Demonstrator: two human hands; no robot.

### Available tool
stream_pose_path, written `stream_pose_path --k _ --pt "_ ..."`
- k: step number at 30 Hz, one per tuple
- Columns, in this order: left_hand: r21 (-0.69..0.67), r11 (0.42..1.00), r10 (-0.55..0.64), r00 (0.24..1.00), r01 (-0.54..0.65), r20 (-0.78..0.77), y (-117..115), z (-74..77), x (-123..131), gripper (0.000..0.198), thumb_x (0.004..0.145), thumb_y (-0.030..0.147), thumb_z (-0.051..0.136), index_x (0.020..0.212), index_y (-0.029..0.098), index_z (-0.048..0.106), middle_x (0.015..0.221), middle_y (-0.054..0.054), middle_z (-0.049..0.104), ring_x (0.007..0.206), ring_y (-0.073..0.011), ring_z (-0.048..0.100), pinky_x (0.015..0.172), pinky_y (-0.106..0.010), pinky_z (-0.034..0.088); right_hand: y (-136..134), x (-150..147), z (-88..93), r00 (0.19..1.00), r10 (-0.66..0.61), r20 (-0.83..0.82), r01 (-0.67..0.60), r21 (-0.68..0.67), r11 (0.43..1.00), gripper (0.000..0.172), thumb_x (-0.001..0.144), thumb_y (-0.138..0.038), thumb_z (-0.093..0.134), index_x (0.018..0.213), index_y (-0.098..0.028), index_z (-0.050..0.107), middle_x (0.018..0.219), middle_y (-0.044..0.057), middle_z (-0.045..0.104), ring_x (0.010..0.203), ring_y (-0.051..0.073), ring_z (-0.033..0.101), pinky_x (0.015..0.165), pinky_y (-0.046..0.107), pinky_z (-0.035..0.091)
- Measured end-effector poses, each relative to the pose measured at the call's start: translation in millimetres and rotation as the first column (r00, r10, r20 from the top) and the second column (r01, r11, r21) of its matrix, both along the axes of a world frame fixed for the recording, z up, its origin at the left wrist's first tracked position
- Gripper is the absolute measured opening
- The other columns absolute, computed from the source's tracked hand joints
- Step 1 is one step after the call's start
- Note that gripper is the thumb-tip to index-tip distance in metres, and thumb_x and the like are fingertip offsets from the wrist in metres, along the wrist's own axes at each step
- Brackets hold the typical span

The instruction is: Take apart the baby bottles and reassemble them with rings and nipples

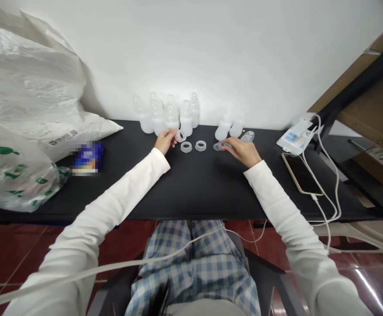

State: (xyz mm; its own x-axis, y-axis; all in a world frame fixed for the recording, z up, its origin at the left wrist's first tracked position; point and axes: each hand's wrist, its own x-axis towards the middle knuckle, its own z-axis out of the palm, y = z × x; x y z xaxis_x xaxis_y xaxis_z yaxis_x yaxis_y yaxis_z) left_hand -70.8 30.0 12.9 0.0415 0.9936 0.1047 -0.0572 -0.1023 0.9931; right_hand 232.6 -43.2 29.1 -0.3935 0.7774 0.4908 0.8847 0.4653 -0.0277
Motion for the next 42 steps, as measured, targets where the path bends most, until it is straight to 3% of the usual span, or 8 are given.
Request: stream_pose_path --k 8,11,14,21,30,33,38,42 --pt "0.195 0.951 -0.160 0.923 0.238 -0.350 -16 -11.5 6 0.034 0.088 0.051 0.062 0.076 0.019 0.066 0.072 -0.002 0.066 0.067 -0.0130 0.054 0.067 -0.025 0.043 7 7 -6.6 0.993 -0.024 0.115 0.048 -0.211 0.976 0.034 0.099 -0.048 0.051 0.104 -0.021 0.071 0.092 0.006 0.076 0.069 0.018 0.062 0.058 0.026 0.028" --pt "0.231 0.914 -0.148 0.806 0.332 -0.573 -23 -13.1 9 0.037 0.094 0.047 0.054 0.073 0.020 0.068 0.074 -0.003 0.066 0.082 -0.0179 0.055 0.087 -0.032 0.044 5 4 -2.7 0.990 -0.077 0.118 0.099 -0.190 0.977 0.038 0.099 -0.052 0.050 0.107 -0.021 0.071 0.085 0.005 0.075 0.066 0.018 0.061 0.057 0.027 0.025" --pt "0.236 0.922 -0.067 0.728 0.307 -0.682 -27 -14.3 13 0.039 0.097 0.042 0.049 0.072 0.021 0.069 0.091 -0.006 0.068 0.104 -0.0240 0.052 0.102 -0.043 0.036 1 0 1.0 0.988 -0.139 0.069 0.145 -0.084 0.986 0.047 0.101 -0.055 0.042 0.106 -0.019 0.071 0.076 0.006 0.073 0.062 0.019 0.059 0.057 0.028 0.023" --pt "0.197 0.954 0.019 0.612 0.225 -0.791 -35 -17.8 25 0.035 0.099 0.038 0.047 0.079 0.023 0.072 0.130 -0.005 0.061 0.126 -0.0297 0.037 0.108 -0.051 0.027 -6 -8 2.5 0.986 -0.167 -0.014 0.167 0.000 0.986 0.062 0.104 -0.059 0.026 0.095 -0.017 0.071 0.066 0.009 0.069 0.061 0.021 0.060 0.059 0.029 0.025" --pt "0.327 0.934 0.202 0.545 0.142 -0.814 -38 -14.0 28 0.028 0.098 0.037 0.047 0.110 0.020 0.065 0.127 -0.014 0.060 0.120 -0.0319 0.048 0.102 -0.049 0.034 -6 -8 -3.5 0.997 -0.032 -0.077 0.022 -0.128 0.992 0.072 0.104 -0.056 0.007 0.092 -0.018 0.068 0.068 0.006 0.069 0.062 0.020 0.062 0.068 0.032 0.037" --pt "0.382 0.897 0.205 0.552 0.225 -0.808 -39 -9.3 29 0.037 0.102 0.035 0.037 0.124 0.020 0.062 0.134 -0.014 0.060 0.124 -0.0300 0.052 0.105 -0.046 0.035 -6 -9 -4.6 0.997 -0.009 -0.076 -0.005 -0.172 0.985 0.073 0.104 -0.057 0.006 0.090 -0.019 0.067 0.069 0.005 0.068 0.063 0.019 0.063 0.066 0.030 0.038" --pt "0.390 0.758 0.105 0.492 0.524 -0.864 -36 -10.4 34 0.047 0.102 0.042 0.039 0.145 0.026 0.051 0.159 -0.008 0.045 0.146 -0.0285 0.040 0.117 -0.044 0.028 -6 -13 -5.5 0.996 0.049 -0.079 -0.065 -0.206 0.976 0.071 0.105 -0.055 0.007 0.090 -0.018 0.067 0.069 0.006 0.069 0.062 0.019 0.063 0.062 0.029 0.038" --pt "0.333 0.757 0.068 0.439 0.563 -0.896 -33 -15.1 32 0.046 0.101 0.040 0.041 0.142 0.026 0.056 0.155 -0.008 0.051 0.145 -0.0278 0.044 0.116 -0.044 0.030 -5 -13 -7.7 0.992 0.080 -0.102 -0.101 -0.218 0.971 0.070 0.105 -0.053 0.008 0.089 -0.019 0.068 0.069 0.006 0.069 0.062 0.019 0.064 0.063 0.029 0.039"
